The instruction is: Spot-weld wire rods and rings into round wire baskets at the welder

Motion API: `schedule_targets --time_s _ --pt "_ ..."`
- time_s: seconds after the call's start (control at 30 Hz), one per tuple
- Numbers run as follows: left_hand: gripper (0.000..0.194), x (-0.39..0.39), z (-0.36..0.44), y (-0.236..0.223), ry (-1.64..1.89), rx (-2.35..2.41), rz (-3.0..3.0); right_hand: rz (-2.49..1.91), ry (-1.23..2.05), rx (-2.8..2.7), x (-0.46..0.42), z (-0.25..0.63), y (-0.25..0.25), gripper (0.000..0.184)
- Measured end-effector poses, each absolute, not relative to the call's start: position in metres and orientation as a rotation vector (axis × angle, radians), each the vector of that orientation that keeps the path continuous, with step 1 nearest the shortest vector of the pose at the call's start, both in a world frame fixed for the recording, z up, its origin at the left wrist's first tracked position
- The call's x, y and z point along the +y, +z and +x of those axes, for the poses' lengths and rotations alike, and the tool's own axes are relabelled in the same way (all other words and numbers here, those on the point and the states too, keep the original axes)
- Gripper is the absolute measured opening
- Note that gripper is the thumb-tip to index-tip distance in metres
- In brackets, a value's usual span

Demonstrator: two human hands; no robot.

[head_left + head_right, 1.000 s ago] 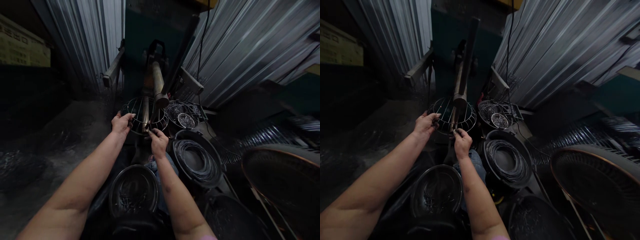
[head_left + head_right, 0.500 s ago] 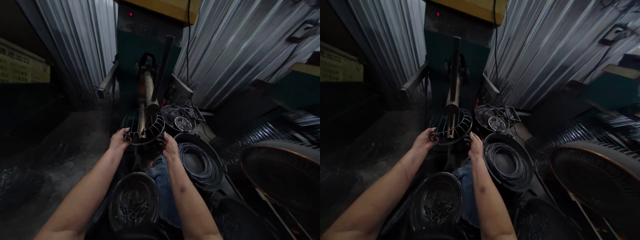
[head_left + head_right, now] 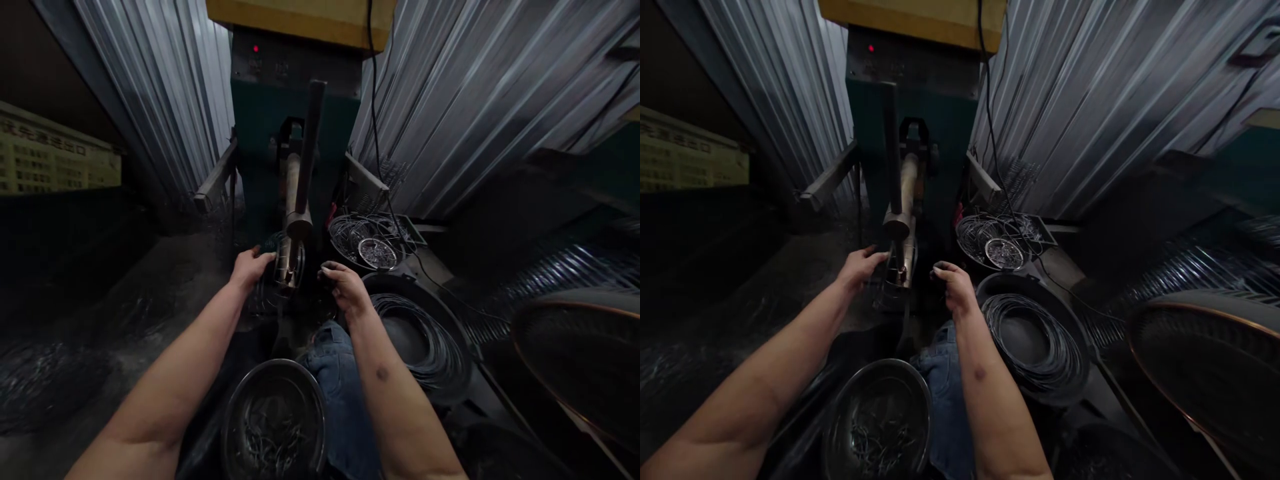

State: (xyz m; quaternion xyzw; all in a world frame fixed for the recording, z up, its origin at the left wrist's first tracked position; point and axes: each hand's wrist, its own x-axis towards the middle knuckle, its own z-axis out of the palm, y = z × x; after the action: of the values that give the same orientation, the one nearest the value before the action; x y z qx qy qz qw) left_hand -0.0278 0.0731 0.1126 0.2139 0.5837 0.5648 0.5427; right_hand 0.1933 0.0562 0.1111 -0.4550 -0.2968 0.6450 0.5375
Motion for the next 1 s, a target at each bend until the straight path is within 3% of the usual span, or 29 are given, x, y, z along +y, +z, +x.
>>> schedule_targets --time_s 0.17,0.3,0.57,1.0 --pt "0.020 0.089 -0.026 0.107 1.030 1.375 0.400 -1.181 1.550 -0.699 0.057 0.203 0.106 0.025" --pt "0.011 0.082 -0.031 0.080 1.068 1.375 0.265 -1.187 1.614 -0.672 0.052 0.217 0.093 0.022" --pt "0.021 0.066 -0.030 0.026 1.033 1.493 0.051 -1.234 1.647 -0.543 0.033 0.249 0.050 0.019" --pt "0.047 0.060 -0.011 -0.004 0.881 1.375 -0.101 -1.453 1.519 -0.566 0.019 0.237 -0.015 0.027"
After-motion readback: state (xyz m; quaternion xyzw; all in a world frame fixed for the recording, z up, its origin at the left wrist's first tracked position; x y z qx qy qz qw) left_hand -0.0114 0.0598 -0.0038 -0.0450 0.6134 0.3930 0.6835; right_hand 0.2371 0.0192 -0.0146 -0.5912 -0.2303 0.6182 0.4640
